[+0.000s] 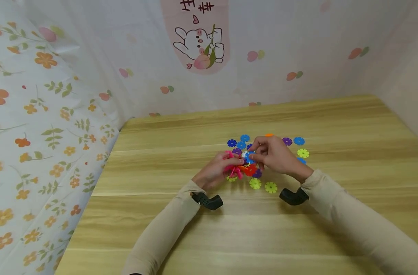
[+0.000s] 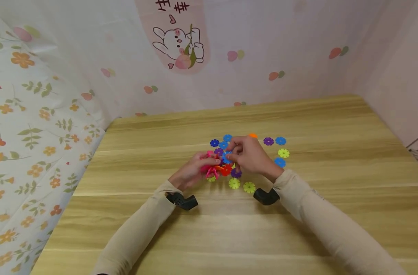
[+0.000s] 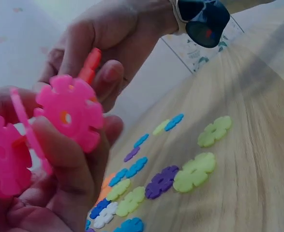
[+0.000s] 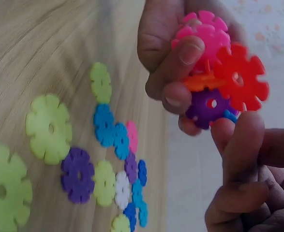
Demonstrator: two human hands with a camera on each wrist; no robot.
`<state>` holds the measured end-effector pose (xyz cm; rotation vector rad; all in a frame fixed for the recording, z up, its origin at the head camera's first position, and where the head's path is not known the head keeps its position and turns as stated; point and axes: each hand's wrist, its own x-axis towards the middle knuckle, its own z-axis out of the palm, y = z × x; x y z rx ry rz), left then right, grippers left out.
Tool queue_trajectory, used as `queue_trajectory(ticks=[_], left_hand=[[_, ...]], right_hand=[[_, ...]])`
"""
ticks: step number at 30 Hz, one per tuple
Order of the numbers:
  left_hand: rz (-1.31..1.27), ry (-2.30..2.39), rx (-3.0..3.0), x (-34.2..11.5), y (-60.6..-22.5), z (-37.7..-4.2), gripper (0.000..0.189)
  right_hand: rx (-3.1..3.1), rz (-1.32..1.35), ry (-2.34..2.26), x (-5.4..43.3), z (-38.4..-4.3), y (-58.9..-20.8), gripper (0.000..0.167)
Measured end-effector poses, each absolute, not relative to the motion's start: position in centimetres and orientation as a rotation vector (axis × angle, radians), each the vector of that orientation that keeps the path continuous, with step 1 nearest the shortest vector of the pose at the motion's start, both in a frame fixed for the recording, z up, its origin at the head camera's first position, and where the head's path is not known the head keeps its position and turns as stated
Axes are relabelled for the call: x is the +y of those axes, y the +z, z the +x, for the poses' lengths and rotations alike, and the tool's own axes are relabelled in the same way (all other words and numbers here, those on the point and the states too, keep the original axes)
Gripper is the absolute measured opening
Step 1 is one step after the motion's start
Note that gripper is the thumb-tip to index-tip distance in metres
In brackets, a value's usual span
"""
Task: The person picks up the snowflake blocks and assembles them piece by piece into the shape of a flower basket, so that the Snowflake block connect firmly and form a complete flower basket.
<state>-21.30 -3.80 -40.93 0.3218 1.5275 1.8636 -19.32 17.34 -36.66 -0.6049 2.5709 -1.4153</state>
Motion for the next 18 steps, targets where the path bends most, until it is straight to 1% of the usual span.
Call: queue_trajectory(ticks=[6,12,16,18], left_hand=[[0.389,1.832,1.569,-3.5,-41.3,-21.3,0.023],[0.354,1.821,1.615,-3.2,-41.4,-21.2,0.034],[0.378,1.781,1.657,-3.0,-41.6,-21.0,0.035],[0.387,1.748,1.695,-3.0,-41.6,-20.9,0.032]], right_hand=[[2.588,-0.668,-1.362,17.3,-19.3,-36.9,0.006],[2.522,-0.668,-1.345,17.5,-20.0,-36.8,0.008],[2.559,-0.735,-1.2,17.5,-20.4,-36.7,0.012],[2.555,-0.755,-1.154,17.5,-20.6,-36.7,0.014]])
